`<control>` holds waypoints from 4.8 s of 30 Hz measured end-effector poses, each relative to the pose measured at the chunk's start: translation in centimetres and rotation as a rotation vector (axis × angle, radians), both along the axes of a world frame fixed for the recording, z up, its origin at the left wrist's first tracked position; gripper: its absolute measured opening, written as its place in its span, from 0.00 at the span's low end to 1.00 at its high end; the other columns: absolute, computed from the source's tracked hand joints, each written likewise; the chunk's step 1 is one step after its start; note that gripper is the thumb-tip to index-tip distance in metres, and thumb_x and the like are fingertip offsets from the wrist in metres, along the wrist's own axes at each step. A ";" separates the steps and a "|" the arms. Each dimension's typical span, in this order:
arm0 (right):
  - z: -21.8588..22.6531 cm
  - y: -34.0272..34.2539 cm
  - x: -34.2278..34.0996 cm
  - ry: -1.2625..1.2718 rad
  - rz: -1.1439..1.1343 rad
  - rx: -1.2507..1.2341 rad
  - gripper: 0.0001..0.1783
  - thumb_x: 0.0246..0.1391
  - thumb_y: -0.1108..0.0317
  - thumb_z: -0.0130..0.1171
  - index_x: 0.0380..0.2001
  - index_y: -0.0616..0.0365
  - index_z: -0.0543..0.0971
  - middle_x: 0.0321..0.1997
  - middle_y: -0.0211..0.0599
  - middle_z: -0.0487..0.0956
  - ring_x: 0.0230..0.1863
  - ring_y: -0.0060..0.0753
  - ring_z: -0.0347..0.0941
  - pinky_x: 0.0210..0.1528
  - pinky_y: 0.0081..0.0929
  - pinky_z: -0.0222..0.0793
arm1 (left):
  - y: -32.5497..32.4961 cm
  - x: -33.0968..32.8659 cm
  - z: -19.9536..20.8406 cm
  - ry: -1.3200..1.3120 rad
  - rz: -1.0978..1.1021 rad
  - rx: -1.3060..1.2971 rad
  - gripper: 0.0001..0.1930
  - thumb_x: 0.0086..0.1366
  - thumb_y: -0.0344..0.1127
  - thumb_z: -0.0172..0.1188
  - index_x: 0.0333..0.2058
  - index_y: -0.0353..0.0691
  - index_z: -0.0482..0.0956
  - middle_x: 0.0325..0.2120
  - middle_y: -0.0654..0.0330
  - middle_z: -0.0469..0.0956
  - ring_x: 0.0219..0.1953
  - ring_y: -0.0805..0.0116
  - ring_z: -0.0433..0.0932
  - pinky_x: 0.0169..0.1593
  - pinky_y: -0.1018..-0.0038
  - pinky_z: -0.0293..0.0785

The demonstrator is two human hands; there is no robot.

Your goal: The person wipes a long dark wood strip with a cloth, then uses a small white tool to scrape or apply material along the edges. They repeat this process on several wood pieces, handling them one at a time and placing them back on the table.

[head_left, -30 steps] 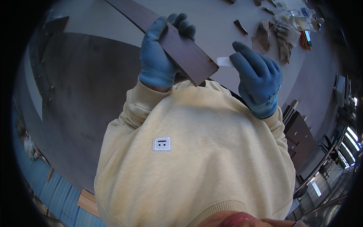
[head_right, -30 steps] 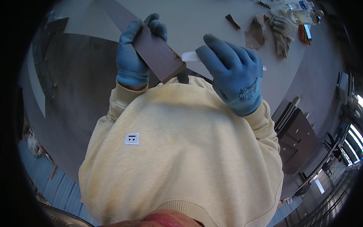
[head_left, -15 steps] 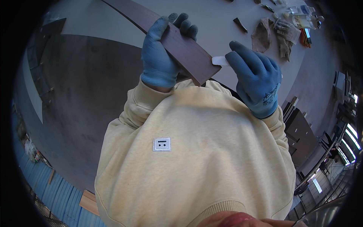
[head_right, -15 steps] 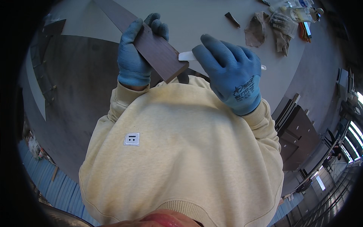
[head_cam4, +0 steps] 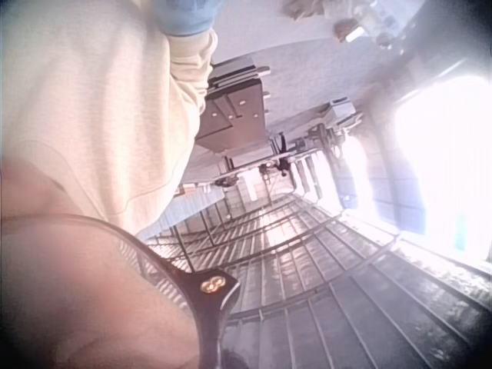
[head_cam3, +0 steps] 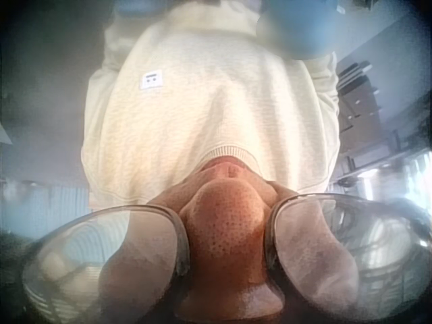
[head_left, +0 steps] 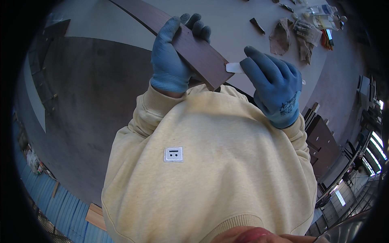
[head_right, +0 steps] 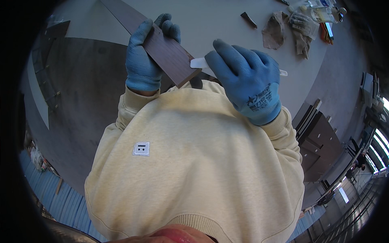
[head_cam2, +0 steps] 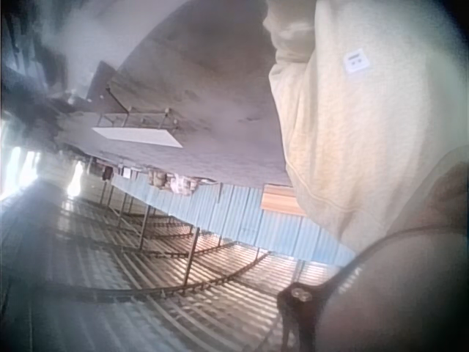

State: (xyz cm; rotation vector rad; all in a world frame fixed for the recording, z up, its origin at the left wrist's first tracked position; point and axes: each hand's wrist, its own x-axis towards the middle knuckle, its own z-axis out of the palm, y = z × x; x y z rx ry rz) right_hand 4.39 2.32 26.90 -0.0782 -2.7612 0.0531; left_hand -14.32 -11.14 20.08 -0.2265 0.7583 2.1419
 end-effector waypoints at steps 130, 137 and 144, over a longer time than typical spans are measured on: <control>-14.7 3.3 0.5 -0.514 -0.949 -1.865 0.20 0.67 0.68 0.57 0.55 0.73 0.79 0.34 0.48 0.87 0.27 0.29 0.84 0.31 0.22 0.82 | 5.4 -0.2 -19.4 -0.109 -0.080 -0.310 0.26 0.71 0.56 0.66 0.53 0.38 0.80 0.47 0.55 0.84 0.50 0.57 0.85 0.63 0.55 0.81; -15.1 3.8 -0.2 -0.569 -0.993 -1.853 0.17 0.68 0.69 0.56 0.52 0.73 0.80 0.30 0.47 0.86 0.21 0.26 0.80 0.26 0.22 0.79 | 5.7 0.2 -20.2 -0.109 -0.068 -0.354 0.27 0.70 0.57 0.67 0.53 0.38 0.79 0.44 0.56 0.82 0.47 0.59 0.83 0.59 0.56 0.83; -15.6 3.8 -0.7 -0.624 -1.004 -1.860 0.17 0.67 0.69 0.56 0.51 0.72 0.80 0.30 0.48 0.86 0.20 0.27 0.80 0.24 0.22 0.77 | 5.3 0.0 -20.5 -0.117 -0.063 -0.353 0.27 0.70 0.56 0.66 0.53 0.38 0.79 0.44 0.57 0.83 0.47 0.59 0.84 0.60 0.55 0.82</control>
